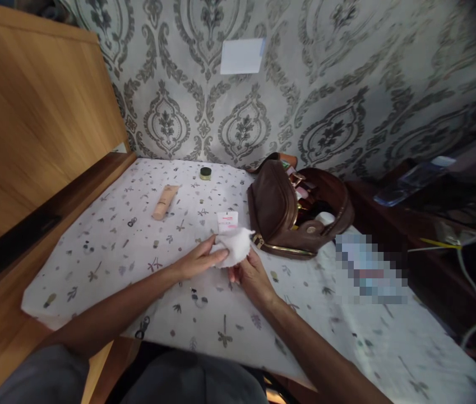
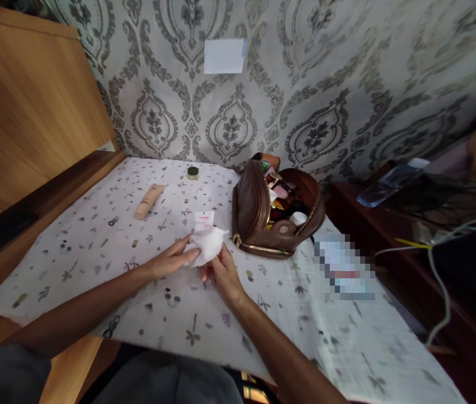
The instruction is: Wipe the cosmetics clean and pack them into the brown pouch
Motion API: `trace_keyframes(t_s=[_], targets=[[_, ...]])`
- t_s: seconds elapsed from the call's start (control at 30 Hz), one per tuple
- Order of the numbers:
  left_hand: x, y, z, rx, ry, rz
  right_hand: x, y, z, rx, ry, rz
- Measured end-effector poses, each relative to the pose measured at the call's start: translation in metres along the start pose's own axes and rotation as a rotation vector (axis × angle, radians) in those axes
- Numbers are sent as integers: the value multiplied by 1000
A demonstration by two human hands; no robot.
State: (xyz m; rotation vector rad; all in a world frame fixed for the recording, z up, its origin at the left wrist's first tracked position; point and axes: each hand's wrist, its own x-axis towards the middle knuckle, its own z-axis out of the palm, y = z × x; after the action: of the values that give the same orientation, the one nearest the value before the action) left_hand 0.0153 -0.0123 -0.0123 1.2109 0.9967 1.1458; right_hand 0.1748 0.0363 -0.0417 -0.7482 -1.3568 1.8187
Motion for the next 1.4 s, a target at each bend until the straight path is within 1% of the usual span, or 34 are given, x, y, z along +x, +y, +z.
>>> trace_keyframes(t_s=[0.1, 0.27, 0.37, 0.47, 0.53, 0.63, 0.73, 0.8, 0.83, 0.9, 0.93, 1.0, 1.03, 1.1, 1.17, 1.23, 1.3, 1.4], targets=[[0, -4, 0, -21, -44, -45, -2, 0, 1, -81, 39, -19], [1, -4, -4, 72, -23, -35, -4, -8, 7, -94, 107, 34], [-1, 6, -6, 140, -91, -36, -3, -16, 5, -71, 166, -18], [-5, 20, -6, 255, -168, -86, -1, -27, 0, 11, 228, -60], [-8, 26, -3, 270, -174, -114, -2, -35, -4, 91, 256, -52], [-11, 22, 2, 170, -88, -102, -5, -45, -9, 227, 217, -49], [-11, 15, 8, 82, 8, -107, -11, -52, -16, 312, 112, -29], [-7, 18, 11, 84, 12, -107, -17, -59, -26, 307, 81, -36], [-3, 24, 13, 113, -10, -90, -21, -64, -33, 290, 82, -53], [8, 40, 17, 247, -73, -4, -28, -79, -49, 227, 117, -116], [16, 50, 19, 358, -107, 69, -32, -89, -59, 187, 148, -169], [34, 70, 26, 681, -159, 250, -40, -114, -78, 59, 224, -298], [44, 79, 30, 873, -189, 333, -43, -126, -87, -13, 284, -378], [66, 93, 42, 1260, -247, 429, -47, -150, -103, -169, 418, -506], [86, 104, 54, 1576, -280, 425, -47, -169, -116, -344, 545, -606], [104, 112, 65, 1783, -281, 383, -45, -181, -124, -495, 604, -653], [118, 118, 71, 1891, -279, 352, -41, -189, -129, -614, 602, -675], [131, 120, 72, 1941, -303, 319, -31, -195, -136, -726, 545, -695]])
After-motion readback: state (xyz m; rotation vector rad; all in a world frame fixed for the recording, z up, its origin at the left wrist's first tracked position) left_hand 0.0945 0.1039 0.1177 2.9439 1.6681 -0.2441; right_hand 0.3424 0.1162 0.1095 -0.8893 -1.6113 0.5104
